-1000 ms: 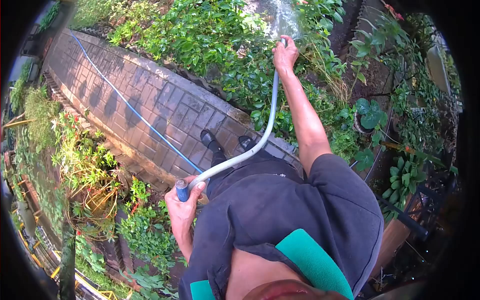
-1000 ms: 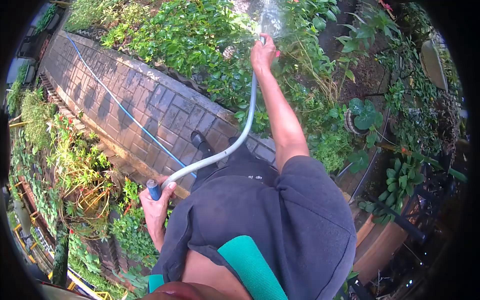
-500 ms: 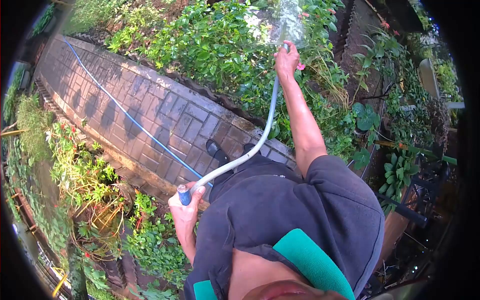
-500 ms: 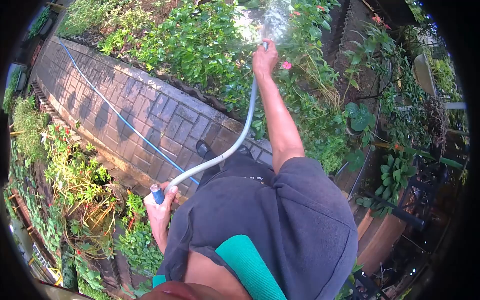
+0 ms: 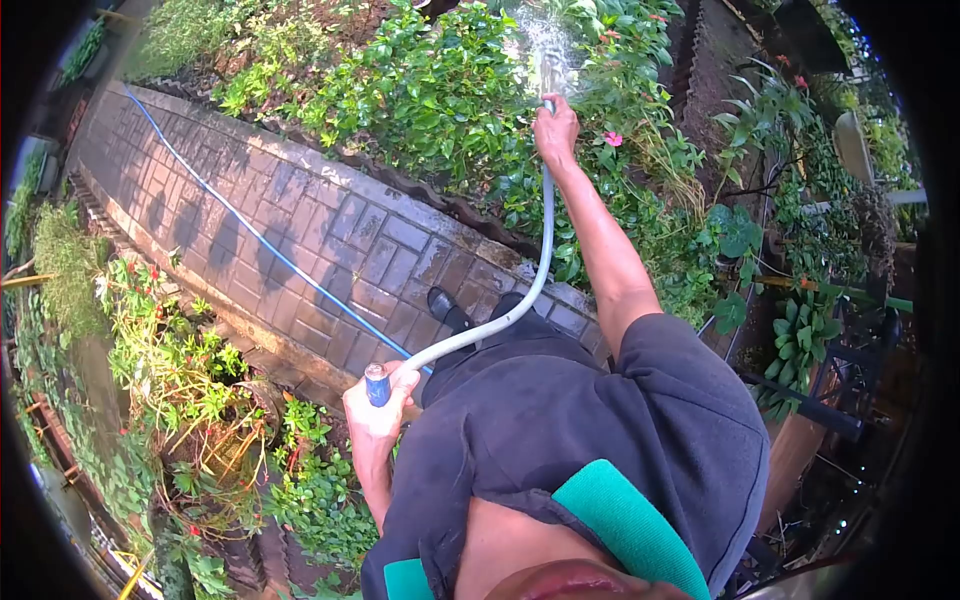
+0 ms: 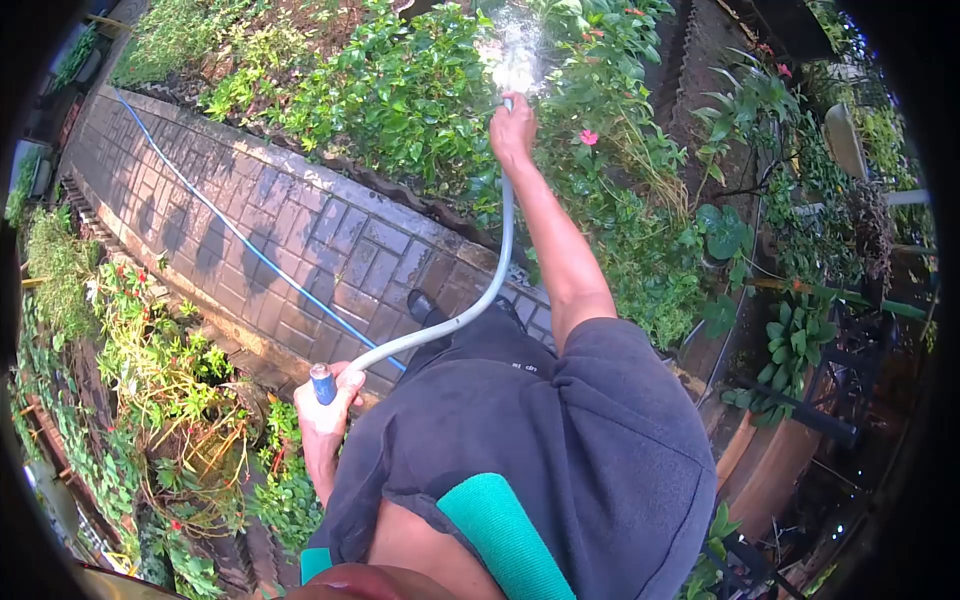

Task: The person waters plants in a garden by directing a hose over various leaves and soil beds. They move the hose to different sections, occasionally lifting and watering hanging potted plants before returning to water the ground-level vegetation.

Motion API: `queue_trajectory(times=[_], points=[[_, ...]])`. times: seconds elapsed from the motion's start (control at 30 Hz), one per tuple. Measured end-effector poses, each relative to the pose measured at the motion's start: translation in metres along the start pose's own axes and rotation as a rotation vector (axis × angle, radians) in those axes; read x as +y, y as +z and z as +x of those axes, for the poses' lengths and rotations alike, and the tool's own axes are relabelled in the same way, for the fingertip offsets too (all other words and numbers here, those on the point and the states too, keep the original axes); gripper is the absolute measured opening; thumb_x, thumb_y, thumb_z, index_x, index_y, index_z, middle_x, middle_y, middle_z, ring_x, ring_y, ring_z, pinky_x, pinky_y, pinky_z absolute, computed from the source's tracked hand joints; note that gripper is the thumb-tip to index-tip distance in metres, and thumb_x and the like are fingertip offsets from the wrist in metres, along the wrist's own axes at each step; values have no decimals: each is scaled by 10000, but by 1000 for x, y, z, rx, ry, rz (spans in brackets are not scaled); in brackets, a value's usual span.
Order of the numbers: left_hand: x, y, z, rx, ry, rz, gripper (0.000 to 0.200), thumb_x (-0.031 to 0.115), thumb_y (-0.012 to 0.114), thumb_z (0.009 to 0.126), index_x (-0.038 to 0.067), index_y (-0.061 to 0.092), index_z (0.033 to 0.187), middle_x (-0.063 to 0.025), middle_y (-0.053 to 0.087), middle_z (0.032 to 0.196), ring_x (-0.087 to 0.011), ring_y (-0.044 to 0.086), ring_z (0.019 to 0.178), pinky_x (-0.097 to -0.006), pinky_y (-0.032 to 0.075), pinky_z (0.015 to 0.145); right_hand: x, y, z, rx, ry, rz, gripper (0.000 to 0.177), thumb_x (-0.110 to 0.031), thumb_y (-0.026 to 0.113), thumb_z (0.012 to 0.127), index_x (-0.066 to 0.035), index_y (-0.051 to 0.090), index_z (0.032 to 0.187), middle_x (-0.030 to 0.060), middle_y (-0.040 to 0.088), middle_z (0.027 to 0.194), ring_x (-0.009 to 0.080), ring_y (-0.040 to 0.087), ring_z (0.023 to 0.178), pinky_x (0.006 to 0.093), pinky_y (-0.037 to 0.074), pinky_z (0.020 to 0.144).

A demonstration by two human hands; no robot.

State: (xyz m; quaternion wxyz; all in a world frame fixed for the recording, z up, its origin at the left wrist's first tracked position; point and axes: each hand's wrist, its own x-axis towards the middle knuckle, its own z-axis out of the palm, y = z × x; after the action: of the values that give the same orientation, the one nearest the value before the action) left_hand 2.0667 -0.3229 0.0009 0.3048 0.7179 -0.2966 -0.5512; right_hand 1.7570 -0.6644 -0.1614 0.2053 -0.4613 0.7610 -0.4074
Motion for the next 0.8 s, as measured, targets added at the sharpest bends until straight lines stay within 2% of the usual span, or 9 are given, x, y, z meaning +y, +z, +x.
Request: queue_trajectory(times=[0.1,0.23,0.33,0.43,0.53,0.73,0.8], points=[[-3,-7,2,-5,-26,-32,222,112,723,804,-43,675,955,-29,639,714,-73,548,609,-223,438,566,-6,5,-8,-5,10,16,310,-103,491,797,-67,624,1075,192,658,803,290,633,692,423,474,678],[-2,-15,-1,28,-72,-20,238,129,734,798,-39,678,957,-27,641,721,-75,553,610,-225,444,571,-11,12,-11,-20,46,2,321,-101,494,795,-71,619,1088,187,663,824,285,635,693,424,477,669],[-9,-18,-1,49,-82,-61,251,140,742,791,-39,679,954,-31,643,725,-77,556,608,-226,449,573,-7,23,-7,73,-85,-107,267,-106,524,796,-66,625,1040,110,637,662,183,624,580,342,496,611],[-14,-18,0,65,-86,-80,258,144,748,786,-41,678,950,-36,646,729,-78,558,604,-226,452,572,-14,27,-6,-12,-5,-41,331,-88,483,795,-63,614,1098,200,664,830,294,644,710,419,486,679],[-14,-19,2,66,-84,-81,263,143,753,782,-43,677,951,-38,647,730,-79,559,595,-224,453,569,-25,25,-8,-29,55,12,323,-93,481,796,-52,612,1088,212,663,837,308,645,728,429,483,705],[-19,-18,9,64,-51,-107,272,146,755,783,-37,673,967,-34,641,698,-73,553,570,-216,428,536,-24,27,-4,-5,23,16,300,-103,486,796,-46,618,1059,210,659,832,312,641,729,430,479,708],[-20,-16,10,68,-40,-107,288,164,748,786,-31,672,985,-32,633,650,-65,543,537,-204,378,481,-11,33,4,37,-37,-17,262,-104,529,801,-67,622,1044,122,643,703,209,634,617,363,491,617]])
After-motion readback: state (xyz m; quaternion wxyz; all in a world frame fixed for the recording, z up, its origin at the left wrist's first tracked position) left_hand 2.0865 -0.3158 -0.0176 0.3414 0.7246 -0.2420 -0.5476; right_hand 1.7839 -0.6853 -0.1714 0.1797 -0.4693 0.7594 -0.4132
